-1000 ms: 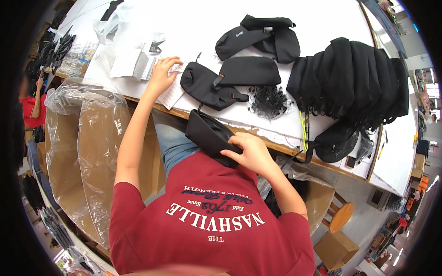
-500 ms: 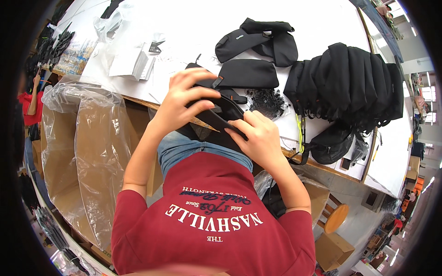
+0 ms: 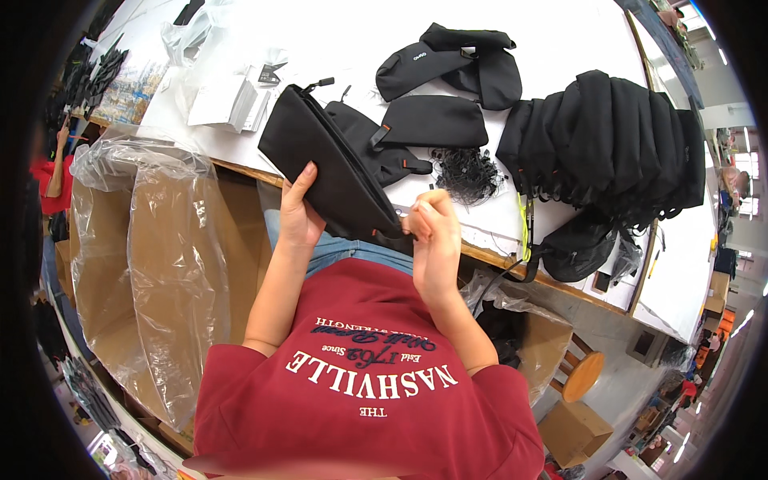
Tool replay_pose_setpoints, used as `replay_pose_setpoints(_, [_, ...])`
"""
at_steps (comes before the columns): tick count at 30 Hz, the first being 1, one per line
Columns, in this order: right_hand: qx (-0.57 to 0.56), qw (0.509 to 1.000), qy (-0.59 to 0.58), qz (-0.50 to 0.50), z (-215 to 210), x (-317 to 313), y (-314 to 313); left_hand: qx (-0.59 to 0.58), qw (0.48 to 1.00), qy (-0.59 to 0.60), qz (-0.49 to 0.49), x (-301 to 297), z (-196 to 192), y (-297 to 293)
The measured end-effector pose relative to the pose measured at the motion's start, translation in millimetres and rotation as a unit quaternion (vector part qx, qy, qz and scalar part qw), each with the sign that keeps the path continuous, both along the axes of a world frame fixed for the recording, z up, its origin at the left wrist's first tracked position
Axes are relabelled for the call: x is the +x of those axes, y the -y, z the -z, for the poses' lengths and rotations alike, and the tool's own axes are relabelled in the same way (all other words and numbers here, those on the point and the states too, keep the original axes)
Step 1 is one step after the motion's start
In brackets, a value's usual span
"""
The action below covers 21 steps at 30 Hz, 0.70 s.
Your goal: Inserting product tags and instructional cards into small black pouches or equipment bags.
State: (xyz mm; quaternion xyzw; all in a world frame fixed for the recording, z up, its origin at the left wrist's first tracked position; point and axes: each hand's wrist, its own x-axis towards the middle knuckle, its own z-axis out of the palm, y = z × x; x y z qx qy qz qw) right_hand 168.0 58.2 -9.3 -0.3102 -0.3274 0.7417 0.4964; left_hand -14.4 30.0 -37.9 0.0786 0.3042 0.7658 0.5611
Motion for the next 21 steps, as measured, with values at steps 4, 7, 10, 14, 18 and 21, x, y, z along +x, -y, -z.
replay_pose_setpoints(4, [0.086, 0.984, 0.156, -0.011, 7, 9, -13, -0.015, 0.997, -0.029, 0.075, -7, -3, 5])
replay_pose_setpoints(7, [0.343, 0.864, 0.353, 0.105, -27, -1, -28, -0.042, 0.98, -0.083, 0.174, 1, -10, 14])
replay_pose_setpoints(10, [0.36, 0.862, 0.353, 0.044, -39, -7, -37, -0.043, 0.971, -0.097, 0.214, 10, -13, 16])
replay_pose_setpoints(14, [0.432, 0.773, 0.455, 0.092, -36, -1, -37, -0.067, 0.97, -0.084, 0.216, 17, -15, 18])
replay_pose_setpoints(18, [0.503, 0.738, 0.448, 0.034, -35, -3, -28, -0.098, 0.979, -0.019, 0.176, 18, -9, 14])
replay_pose_setpoints(21, [0.511, 0.748, 0.414, -0.091, -39, -1, -14, -0.154, 0.976, 0.034, 0.151, 2, 4, 5])
